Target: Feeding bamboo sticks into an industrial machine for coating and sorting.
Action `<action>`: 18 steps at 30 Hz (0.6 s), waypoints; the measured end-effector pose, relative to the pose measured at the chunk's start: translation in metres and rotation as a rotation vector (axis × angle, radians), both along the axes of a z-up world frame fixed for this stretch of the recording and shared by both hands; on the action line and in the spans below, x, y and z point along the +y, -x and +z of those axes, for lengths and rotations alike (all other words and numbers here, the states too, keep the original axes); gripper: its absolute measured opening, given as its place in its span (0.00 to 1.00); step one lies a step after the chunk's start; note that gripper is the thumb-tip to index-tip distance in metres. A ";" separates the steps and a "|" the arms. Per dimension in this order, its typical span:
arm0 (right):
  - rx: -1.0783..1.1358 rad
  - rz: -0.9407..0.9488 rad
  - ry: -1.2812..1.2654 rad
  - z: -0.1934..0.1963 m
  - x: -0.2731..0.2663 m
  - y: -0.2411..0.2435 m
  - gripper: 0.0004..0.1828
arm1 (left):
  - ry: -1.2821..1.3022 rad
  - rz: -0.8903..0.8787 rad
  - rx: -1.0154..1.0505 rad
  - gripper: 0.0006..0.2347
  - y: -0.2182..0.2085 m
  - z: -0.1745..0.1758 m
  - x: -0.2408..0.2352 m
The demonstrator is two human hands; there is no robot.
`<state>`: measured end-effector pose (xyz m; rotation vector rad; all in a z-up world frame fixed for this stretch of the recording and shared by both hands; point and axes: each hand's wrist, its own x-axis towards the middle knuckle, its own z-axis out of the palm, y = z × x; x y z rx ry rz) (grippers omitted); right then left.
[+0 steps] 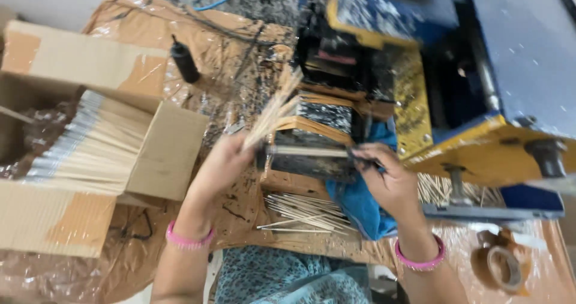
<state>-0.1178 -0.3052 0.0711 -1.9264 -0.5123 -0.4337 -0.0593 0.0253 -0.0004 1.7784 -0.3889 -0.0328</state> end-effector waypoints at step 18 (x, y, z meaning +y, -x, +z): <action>-0.249 -0.384 0.787 0.000 0.007 -0.042 0.20 | 0.702 0.069 0.321 0.09 -0.079 -0.011 -0.050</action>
